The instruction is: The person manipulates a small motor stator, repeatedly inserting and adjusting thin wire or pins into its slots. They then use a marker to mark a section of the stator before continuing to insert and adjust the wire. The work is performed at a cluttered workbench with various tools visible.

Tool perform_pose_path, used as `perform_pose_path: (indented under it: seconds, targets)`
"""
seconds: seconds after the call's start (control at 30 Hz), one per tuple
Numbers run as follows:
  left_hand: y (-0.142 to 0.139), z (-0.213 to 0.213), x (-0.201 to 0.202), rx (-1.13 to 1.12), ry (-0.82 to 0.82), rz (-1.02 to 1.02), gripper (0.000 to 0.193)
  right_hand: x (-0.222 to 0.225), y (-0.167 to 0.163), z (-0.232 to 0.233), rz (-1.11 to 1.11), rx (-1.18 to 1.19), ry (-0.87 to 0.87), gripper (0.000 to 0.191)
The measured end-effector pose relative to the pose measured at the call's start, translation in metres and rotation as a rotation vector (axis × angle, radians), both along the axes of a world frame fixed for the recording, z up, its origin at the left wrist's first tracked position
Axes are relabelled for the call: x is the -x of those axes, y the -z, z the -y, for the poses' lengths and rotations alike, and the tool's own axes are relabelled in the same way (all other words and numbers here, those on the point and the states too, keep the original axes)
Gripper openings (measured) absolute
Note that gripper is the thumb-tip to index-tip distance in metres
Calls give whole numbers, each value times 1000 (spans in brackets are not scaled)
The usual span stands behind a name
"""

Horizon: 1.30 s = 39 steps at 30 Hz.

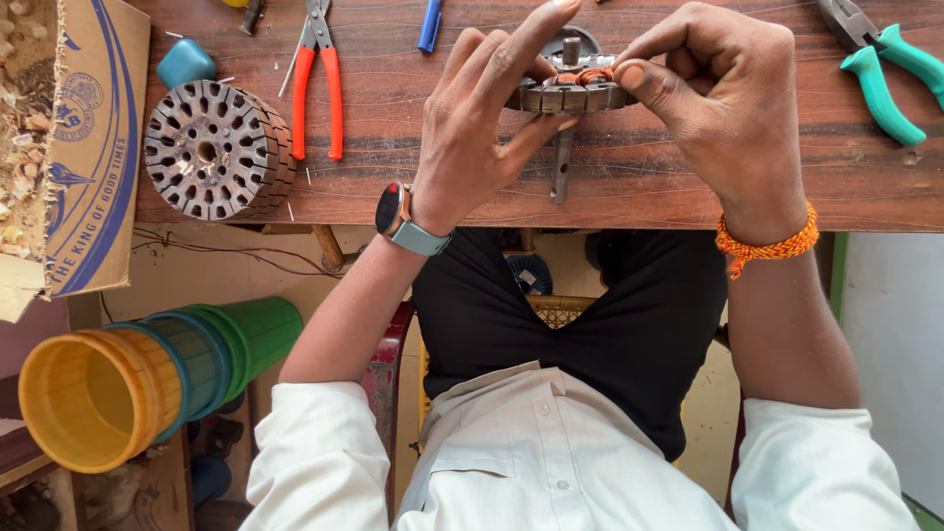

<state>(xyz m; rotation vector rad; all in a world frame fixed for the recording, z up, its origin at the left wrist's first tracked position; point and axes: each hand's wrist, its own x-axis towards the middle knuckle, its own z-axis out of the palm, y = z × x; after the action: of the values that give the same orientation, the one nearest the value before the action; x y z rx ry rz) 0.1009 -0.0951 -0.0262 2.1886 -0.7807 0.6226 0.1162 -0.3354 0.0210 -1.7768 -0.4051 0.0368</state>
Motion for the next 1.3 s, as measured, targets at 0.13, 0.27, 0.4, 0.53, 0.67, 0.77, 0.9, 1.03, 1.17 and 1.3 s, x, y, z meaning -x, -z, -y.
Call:
perform_pose_path:
  seconds: [0.13,0.27,0.4,0.53,0.67,0.77,0.9,1.03,1.17,1.3]
  targets:
    - [10,-4,0,-90,-58,10,89,2,-4,-1,80,82,-41,11]
    - [9,-9,1,-89,-52,73,79,6,-9,-3,186,52,-133,7]
    - [-6,-13,1,6,65,85,69,8,-12,-8,44,124,-13,9]
    - [-9,-8,4,151,77,83,71,5,-8,-13,71,119,-24,9]
    - [4,-10,-6,76,25,24,72,-4,0,-12,192,88,-110,5]
    - [16,-16,-15,15,31,99,65,-9,3,-7,121,64,-67,7]
    - [25,-23,-28,-60,54,125,55,-14,-1,-5,51,170,31,11]
    - [27,-33,-39,5,104,51,50,-14,-9,-17,29,136,6,13]
    - [27,-43,-48,63,153,8,45,-5,-14,-33,55,222,-27,12]
    - [25,-50,-53,106,188,-70,42,2,-12,-48,149,325,-30,12]
